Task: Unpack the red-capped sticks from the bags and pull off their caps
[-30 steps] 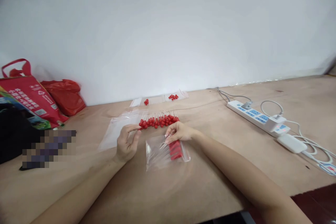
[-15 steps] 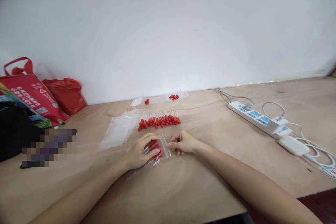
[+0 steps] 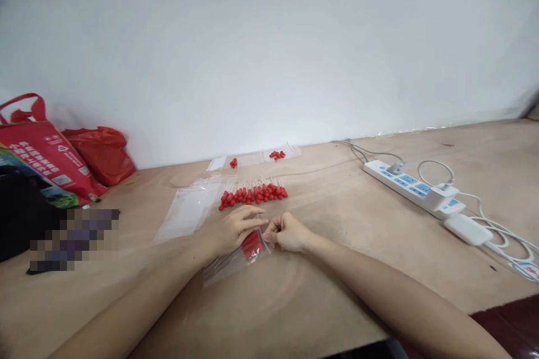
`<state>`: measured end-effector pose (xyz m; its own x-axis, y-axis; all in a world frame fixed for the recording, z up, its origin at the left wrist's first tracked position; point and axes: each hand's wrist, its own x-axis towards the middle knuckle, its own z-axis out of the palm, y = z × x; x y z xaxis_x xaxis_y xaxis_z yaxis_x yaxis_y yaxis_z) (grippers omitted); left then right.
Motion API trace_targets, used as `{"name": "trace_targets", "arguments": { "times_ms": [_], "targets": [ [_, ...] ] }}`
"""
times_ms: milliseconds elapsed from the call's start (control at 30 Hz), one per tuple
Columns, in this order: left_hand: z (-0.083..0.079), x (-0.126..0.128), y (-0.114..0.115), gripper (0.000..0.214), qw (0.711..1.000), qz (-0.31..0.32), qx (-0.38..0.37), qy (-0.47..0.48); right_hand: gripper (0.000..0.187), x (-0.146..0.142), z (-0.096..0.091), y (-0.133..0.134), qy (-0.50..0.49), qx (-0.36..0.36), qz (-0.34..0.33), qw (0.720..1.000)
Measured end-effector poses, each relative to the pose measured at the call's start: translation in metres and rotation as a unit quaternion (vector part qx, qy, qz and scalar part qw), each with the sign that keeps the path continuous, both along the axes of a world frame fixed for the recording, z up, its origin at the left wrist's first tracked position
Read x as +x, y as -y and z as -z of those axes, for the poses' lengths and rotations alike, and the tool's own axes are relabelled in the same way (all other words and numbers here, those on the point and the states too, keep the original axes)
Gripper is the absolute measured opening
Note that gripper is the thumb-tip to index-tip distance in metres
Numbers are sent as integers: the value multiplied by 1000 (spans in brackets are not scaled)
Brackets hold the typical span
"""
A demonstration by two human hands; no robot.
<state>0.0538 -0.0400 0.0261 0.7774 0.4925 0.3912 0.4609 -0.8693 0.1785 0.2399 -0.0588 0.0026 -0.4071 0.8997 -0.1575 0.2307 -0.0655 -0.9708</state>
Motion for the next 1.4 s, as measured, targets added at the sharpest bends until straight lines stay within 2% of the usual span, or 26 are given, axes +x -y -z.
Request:
{"name": "trace_targets", "arguments": {
  "times_ms": [300, 567, 667, 733, 833, 933, 1133, 1400],
  "targets": [
    [-5, 6, -6, 20, 998, 53, 12, -35, 39, -2, -5, 3, -11, -12, 28, 999],
    [-4, 8, -6, 17, 997, 69, 16, -38, 38, 1, -4, 1, 0, -15, -2, 1000],
    [-4, 6, -4, 21, 997, 55, 36, -34, 31, 4, -4, 4, -8, 35, -12, 999],
    [-3, 4, -4, 22, 998, 43, 34, -19, 21, 6, -4, 6, 0, 128, -19, 992],
    [0, 2, -4, 22, 999, 45, 16, 4, 10, 7, -3, 10, 50, 297, -41, 953],
    [2, 1, -5, 22, 998, 51, 11, 22, 10, 8, -1, 11, 93, 403, -37, 910],
    [2, 2, -5, 20, 997, 63, 5, 52, 12, 9, 4, 8, 182, 520, -42, 834],
    [2, 2, -4, 19, 995, 79, -12, 67, 9, 10, 10, -1, 160, 629, -4, 761]
  ]
}}
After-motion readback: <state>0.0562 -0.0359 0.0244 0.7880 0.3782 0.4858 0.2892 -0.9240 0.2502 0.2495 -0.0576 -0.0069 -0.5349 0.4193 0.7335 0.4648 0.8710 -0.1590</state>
